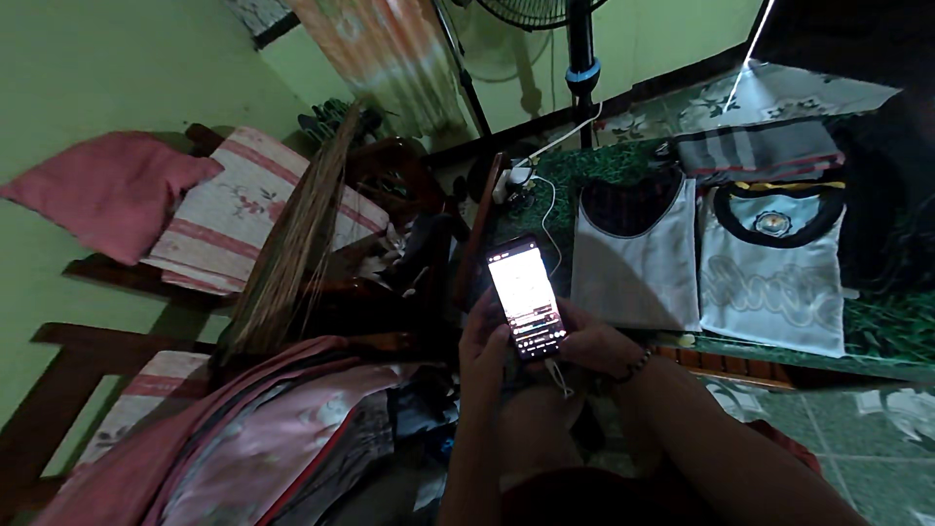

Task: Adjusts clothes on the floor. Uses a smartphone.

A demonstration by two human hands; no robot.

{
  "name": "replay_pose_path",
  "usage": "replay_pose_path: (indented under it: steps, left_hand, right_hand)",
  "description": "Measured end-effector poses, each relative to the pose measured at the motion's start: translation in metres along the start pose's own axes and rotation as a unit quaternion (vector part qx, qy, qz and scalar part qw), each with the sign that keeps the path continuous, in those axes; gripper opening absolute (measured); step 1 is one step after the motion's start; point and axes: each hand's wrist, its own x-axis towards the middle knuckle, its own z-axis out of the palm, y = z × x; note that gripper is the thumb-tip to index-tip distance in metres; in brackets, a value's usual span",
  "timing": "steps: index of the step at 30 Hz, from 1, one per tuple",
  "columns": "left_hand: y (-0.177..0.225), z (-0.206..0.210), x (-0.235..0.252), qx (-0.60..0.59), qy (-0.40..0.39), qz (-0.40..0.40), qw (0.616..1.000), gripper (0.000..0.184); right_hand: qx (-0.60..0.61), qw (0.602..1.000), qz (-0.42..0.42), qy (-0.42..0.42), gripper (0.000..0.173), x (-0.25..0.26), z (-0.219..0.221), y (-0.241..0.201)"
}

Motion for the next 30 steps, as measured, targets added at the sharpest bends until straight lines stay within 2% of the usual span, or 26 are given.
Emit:
replay_pose_path:
  steps: [3, 11, 20, 30]
  left_hand:
    - [-0.001, -0.001, 0.000, 0.000, -0.007, 0.004, 1.000, 0.049]
    - [0.001, 0.002, 0.000, 0.001, -0.011, 0.014, 1.000, 0.050]
    - [0.003, 0.008, -0.002, 0.019, -0.001, 0.011, 1.000, 0.051]
    - [0.004, 0.011, -0.004, 0.027, -0.010, 0.016, 0.999, 0.052]
  right_hand:
    - [0.026, 1.000, 0.006, -0.001, 0.074, 0.001, -0.003, 0.004]
    - [0.053, 0.998, -0.012, -0.021, 0.067, 0.002, -0.008, 0.007]
    - [0.059, 0.998, -0.001, 0.015, 0.065, 0.002, -0.009, 0.007]
    - [0.060, 0.998, -0.020, -0.004, 0.063, 0.004, -0.011, 0.009]
